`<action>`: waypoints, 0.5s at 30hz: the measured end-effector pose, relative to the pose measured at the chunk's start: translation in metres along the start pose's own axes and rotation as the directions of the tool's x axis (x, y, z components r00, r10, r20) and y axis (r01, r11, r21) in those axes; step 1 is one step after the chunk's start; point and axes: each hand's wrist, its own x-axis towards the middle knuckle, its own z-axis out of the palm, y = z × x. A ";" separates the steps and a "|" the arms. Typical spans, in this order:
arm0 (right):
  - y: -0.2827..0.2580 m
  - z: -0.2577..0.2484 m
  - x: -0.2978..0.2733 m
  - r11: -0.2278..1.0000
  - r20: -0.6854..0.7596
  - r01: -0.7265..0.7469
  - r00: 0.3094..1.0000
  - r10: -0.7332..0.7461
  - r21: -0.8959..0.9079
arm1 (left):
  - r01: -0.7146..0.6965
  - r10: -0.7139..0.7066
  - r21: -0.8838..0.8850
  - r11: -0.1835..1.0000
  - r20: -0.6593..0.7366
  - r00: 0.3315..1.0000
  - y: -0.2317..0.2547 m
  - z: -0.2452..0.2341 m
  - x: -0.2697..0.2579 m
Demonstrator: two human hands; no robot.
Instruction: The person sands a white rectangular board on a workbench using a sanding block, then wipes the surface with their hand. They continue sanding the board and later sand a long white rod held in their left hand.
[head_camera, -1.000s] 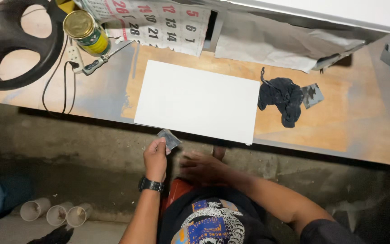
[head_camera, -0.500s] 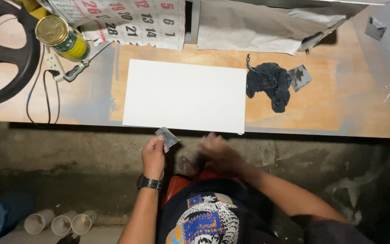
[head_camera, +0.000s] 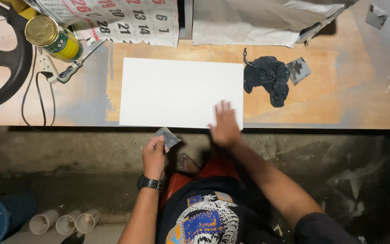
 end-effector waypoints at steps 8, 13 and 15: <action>-0.073 0.110 -0.055 0.695 -0.227 0.635 0.771 -0.595 0.338 | -0.006 0.005 0.030 1.000 0.029 1.000 0.001 0.007 0.011; 0.009 0.029 0.005 0.827 -0.779 0.548 0.464 -0.422 -0.122 | 0.000 0.000 0.062 0.998 -0.004 1.000 -0.014 0.005 0.010; 0.067 -0.008 0.038 0.874 -0.435 0.419 0.854 -0.287 0.245 | 0.021 -0.019 0.046 0.999 -0.045 0.999 -0.003 0.012 -0.006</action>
